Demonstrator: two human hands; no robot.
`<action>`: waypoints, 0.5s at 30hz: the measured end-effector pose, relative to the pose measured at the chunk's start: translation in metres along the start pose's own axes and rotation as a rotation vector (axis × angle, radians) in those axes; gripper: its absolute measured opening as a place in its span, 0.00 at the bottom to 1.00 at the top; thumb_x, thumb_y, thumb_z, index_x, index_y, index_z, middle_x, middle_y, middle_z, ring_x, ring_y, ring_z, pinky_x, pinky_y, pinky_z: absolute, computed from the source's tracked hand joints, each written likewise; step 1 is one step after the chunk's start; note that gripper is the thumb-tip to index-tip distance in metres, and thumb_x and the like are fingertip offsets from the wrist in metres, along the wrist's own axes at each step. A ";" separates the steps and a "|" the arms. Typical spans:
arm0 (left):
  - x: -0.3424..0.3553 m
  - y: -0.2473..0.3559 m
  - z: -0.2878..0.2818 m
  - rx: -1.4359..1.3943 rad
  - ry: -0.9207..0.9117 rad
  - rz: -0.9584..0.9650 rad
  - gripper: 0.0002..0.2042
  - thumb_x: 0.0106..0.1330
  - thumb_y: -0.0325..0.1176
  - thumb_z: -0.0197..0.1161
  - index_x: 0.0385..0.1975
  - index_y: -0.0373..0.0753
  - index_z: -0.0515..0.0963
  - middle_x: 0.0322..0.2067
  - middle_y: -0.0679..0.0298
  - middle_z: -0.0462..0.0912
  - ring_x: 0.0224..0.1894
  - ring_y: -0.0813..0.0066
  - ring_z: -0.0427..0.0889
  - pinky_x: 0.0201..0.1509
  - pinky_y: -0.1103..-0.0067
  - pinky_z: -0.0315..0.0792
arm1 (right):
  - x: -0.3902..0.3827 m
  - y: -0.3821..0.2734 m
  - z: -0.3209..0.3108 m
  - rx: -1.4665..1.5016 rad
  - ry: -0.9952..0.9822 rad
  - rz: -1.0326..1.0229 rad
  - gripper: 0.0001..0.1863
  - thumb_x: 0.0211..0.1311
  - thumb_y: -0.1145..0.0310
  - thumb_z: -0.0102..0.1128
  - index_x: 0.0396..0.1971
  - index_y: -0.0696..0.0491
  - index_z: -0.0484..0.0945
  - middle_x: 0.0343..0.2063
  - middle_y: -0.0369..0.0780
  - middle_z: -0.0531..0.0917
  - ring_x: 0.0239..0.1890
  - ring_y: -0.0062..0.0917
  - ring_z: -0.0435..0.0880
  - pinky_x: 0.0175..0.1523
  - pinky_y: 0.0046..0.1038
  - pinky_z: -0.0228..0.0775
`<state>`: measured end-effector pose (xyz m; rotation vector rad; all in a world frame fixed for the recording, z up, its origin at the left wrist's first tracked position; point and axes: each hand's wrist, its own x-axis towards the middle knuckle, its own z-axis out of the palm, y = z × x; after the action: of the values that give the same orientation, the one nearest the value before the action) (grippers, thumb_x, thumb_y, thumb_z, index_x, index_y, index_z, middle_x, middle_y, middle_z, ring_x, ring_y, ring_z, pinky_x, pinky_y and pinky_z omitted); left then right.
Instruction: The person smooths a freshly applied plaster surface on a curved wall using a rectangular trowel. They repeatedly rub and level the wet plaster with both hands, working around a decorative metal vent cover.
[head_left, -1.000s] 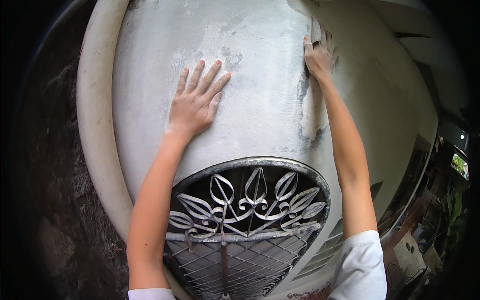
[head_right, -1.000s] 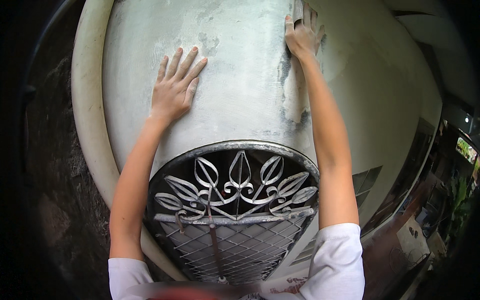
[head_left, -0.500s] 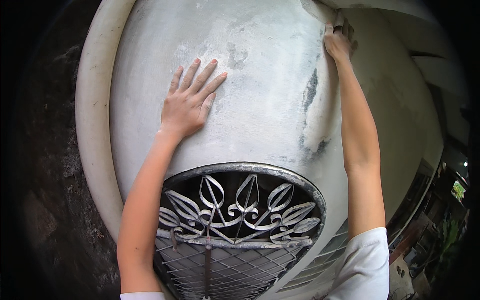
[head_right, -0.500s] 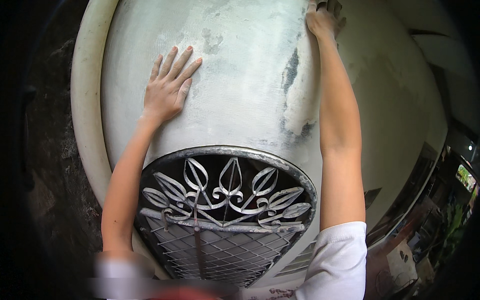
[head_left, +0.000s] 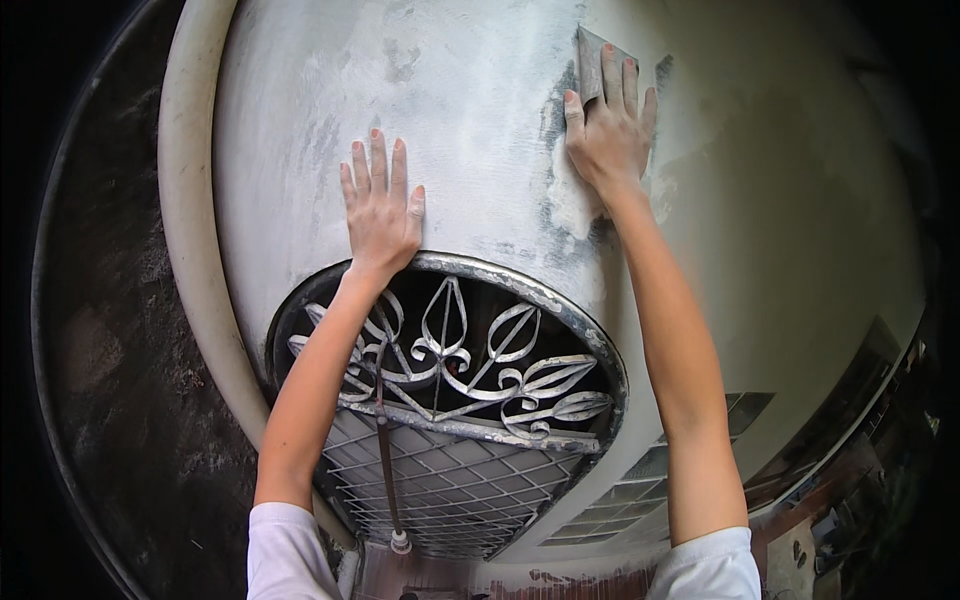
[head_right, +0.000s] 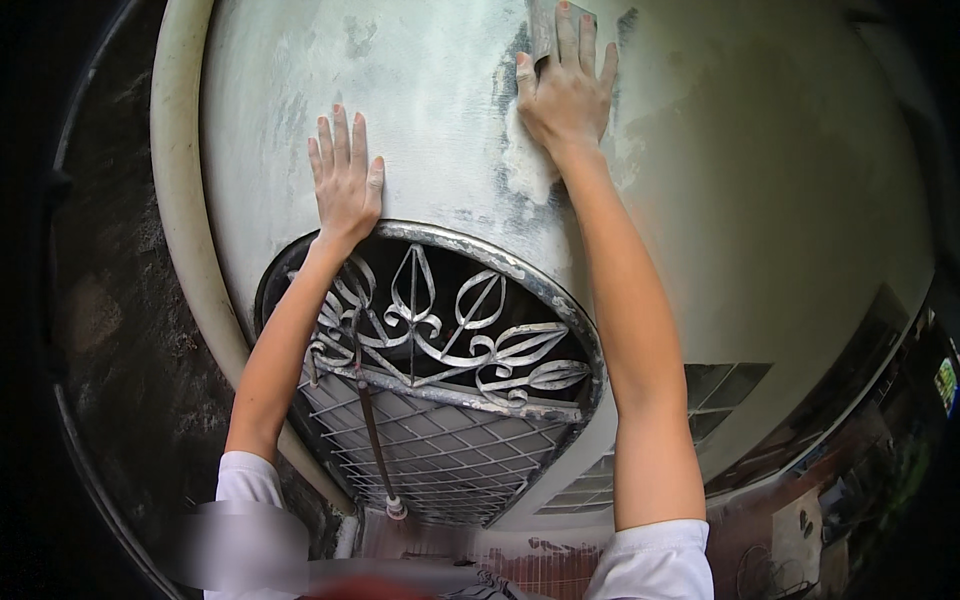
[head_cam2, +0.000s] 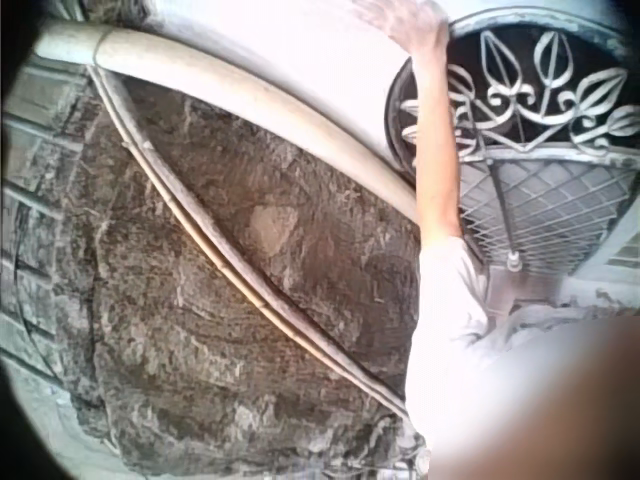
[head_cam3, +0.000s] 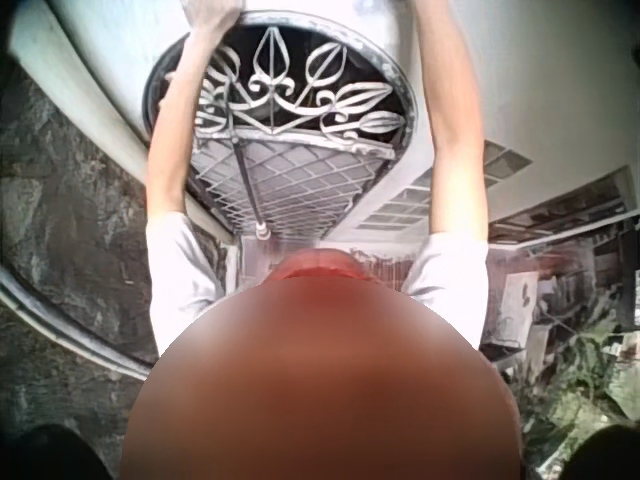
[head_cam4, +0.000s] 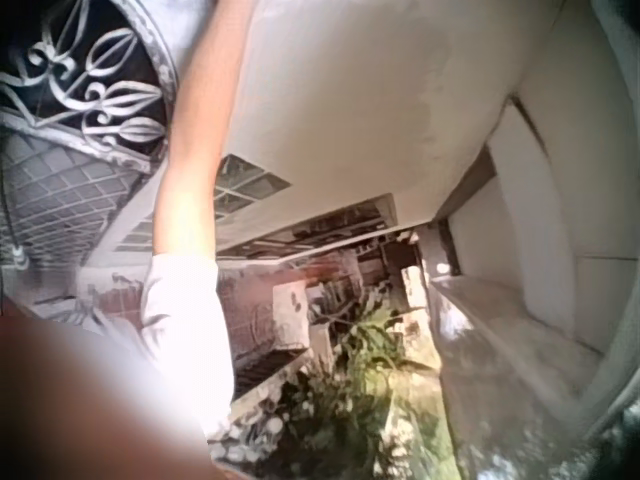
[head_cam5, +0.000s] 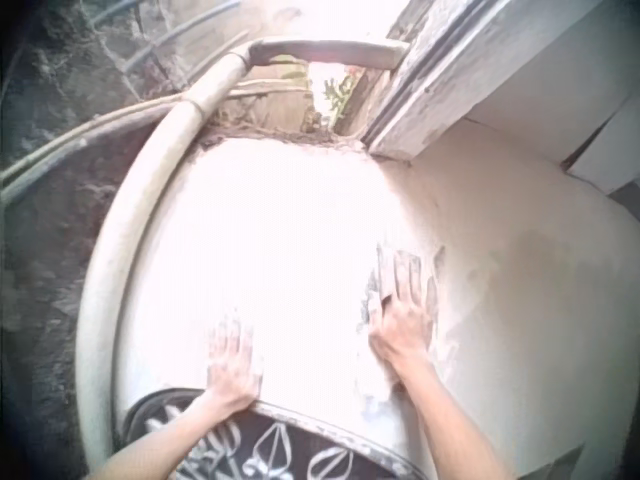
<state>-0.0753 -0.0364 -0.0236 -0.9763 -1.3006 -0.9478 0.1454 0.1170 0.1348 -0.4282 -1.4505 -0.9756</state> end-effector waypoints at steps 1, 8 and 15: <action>-0.006 0.019 0.000 -0.057 -0.034 0.031 0.31 0.75 0.42 0.42 0.76 0.39 0.51 0.77 0.51 0.42 0.79 0.49 0.37 0.79 0.55 0.31 | -0.025 -0.010 -0.007 -0.009 -0.022 -0.008 0.33 0.74 0.43 0.34 0.73 0.44 0.61 0.75 0.35 0.57 0.76 0.33 0.53 0.78 0.45 0.39; 0.017 0.092 -0.003 -0.213 -0.212 0.231 0.27 0.75 0.41 0.43 0.73 0.43 0.59 0.76 0.61 0.53 0.79 0.55 0.44 0.79 0.58 0.35 | -0.144 -0.020 -0.057 0.261 -0.288 -0.029 0.32 0.72 0.49 0.46 0.74 0.35 0.57 0.76 0.28 0.54 0.78 0.26 0.50 0.80 0.45 0.34; 0.048 0.092 -0.009 -0.155 -0.282 0.316 0.26 0.77 0.44 0.39 0.74 0.47 0.58 0.76 0.67 0.52 0.79 0.60 0.43 0.80 0.61 0.36 | -0.187 -0.013 -0.075 0.293 -0.396 -0.044 0.30 0.73 0.53 0.45 0.74 0.34 0.58 0.76 0.29 0.54 0.78 0.27 0.49 0.79 0.47 0.33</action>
<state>0.0172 -0.0157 0.0205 -1.4297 -1.2657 -0.6896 0.2122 0.1069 -0.0553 -0.3874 -1.9366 -0.7190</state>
